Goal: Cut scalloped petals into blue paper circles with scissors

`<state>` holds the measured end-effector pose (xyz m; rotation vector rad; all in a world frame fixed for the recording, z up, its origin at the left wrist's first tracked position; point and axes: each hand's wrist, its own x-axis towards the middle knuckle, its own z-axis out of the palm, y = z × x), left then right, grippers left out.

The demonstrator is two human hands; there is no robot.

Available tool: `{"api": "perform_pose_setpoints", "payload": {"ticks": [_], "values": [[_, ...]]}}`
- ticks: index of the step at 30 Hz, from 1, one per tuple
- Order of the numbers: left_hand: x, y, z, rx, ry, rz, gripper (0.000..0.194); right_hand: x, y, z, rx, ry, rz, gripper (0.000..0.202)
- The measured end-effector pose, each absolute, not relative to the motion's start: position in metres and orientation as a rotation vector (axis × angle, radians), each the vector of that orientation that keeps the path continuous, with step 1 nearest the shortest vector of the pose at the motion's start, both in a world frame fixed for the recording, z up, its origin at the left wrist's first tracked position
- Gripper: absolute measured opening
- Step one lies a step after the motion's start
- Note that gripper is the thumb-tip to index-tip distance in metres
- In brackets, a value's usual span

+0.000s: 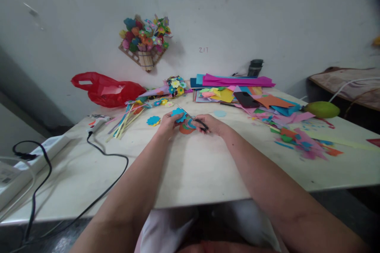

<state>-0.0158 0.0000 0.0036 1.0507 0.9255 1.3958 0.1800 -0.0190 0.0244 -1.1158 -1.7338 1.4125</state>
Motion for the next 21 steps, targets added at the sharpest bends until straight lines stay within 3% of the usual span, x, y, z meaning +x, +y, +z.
{"api": "perform_pose_setpoints", "payload": {"ticks": [21], "values": [[-0.0150, -0.0025, 0.0080, 0.997, 0.932, 1.411, 0.027, 0.1800, -0.0169, 0.0224, -1.110, -1.715, 1.443, 0.021]]}}
